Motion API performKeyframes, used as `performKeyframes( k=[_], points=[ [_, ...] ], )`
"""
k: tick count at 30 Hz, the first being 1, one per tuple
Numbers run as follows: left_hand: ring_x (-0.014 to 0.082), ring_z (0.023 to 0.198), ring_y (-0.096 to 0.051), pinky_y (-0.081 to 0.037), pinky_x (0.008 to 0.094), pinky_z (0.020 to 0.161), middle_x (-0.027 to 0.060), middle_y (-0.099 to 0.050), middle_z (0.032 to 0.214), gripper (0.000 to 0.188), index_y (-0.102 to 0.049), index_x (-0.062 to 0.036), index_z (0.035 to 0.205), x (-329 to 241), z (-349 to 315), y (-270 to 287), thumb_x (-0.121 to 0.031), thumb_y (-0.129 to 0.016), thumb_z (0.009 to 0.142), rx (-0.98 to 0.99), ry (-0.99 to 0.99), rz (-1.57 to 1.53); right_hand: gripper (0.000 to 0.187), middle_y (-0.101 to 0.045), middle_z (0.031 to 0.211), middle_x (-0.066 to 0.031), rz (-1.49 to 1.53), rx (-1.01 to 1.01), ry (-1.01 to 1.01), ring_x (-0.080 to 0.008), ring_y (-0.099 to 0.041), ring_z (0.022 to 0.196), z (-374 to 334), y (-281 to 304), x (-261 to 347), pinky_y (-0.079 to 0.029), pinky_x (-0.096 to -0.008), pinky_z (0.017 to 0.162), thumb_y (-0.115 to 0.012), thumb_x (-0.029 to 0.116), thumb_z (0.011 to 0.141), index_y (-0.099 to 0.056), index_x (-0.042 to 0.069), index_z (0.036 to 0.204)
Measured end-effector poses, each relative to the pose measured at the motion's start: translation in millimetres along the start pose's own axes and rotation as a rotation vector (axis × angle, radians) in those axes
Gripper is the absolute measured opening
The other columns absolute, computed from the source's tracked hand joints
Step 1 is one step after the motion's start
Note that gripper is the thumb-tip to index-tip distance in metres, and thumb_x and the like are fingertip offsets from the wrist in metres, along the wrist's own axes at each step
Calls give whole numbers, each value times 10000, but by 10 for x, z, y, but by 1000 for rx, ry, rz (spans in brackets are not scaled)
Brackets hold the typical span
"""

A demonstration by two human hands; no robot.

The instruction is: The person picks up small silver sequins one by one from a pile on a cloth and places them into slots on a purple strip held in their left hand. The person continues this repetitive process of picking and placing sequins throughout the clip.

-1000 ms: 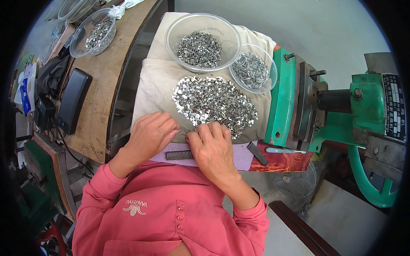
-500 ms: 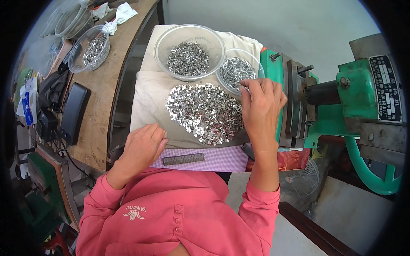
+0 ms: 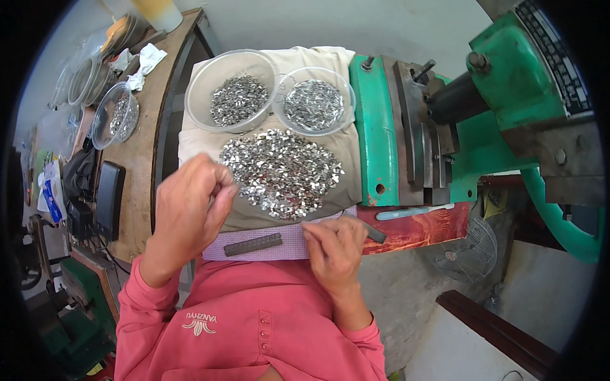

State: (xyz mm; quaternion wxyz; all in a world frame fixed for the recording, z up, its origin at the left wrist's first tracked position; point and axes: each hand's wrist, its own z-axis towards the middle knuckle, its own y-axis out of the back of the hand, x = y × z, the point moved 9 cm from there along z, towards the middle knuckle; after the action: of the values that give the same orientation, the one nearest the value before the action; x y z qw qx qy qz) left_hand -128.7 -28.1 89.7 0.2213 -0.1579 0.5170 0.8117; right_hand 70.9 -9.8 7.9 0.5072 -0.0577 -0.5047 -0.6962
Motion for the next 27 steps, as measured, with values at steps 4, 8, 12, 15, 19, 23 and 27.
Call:
performKeyframes(
  k=[4, 8, 12, 15, 19, 23, 27],
  points=[
    [321, 695, -581, -452, 427, 608, 105, -551, 790, 150, -553, -49, 902, -205, 588, -211, -52, -689, 838, -51, -177, 67, 257, -625, 862, 11, 81, 10, -43, -223, -549, 861, -224, 8, -9, -394, -369, 779, -803, 49, 720, -758, 141, 955],
    [321, 747, -631, -494, 427, 630, 97, -596, 817, 112, -603, -49, 896, 86, 1002, -688, -144, -663, 893, -6, -246, 274, 264, -627, 869, 16, 107, 58, 37, -219, -551, 860, -266, -70, 70, -394, -360, 793, -806, 77, 718, -760, 138, 971],
    [312, 761, -653, -515, 419, 644, 80, -614, 829, 135, -653, -47, 858, 204, 1016, -832, -175, -670, 900, 41, -232, 343, 323, -634, 932, 22, 129, 99, 114, -217, -551, 897, -257, -171, 216, -392, -357, 814, -814, 119, 713, -753, 157, 1028],
    [300, 733, -646, -503, 404, 625, 70, -606, 811, 109, -676, -44, 849, 201, 808, -646, -146, -692, 885, 9, -187, 243, 378, -628, 1048, 30, 117, 217, 165, -210, -529, 1020, -230, -327, 340, -383, -371, 870, -798, 197, 746, -730, 185, 1118],
    [258, 686, -627, -482, 356, 598, 81, -597, 792, 57, -701, -27, 909, 364, 297, -344, -25, -708, 852, 7, -59, 71, 364, -610, 1127, 51, 11, 375, 171, -204, -488, 1124, -219, -593, 438, -366, -378, 932, -762, 250, 792, -716, 203, 1150],
    [241, 681, -607, -477, 327, 607, 99, -606, 808, 137, -705, -13, 956, 516, -379, -196, 21, -717, 824, 51, 118, -26, 368, -636, 1060, 62, 17, 354, 204, -207, -502, 1046, -191, -645, 487, -346, -364, 894, -810, 221, 719, -739, 207, 1080],
    [270, 721, -597, -472, 365, 624, 94, -604, 810, 136, -685, -27, 910, 529, -858, -391, -28, -754, 793, 130, 133, -56, 307, -621, 1057, 48, 9, 382, 190, -200, -521, 1036, -176, -659, 483, -354, -359, 910, -770, 240, 770, -730, 187, 1070]
  ],
)
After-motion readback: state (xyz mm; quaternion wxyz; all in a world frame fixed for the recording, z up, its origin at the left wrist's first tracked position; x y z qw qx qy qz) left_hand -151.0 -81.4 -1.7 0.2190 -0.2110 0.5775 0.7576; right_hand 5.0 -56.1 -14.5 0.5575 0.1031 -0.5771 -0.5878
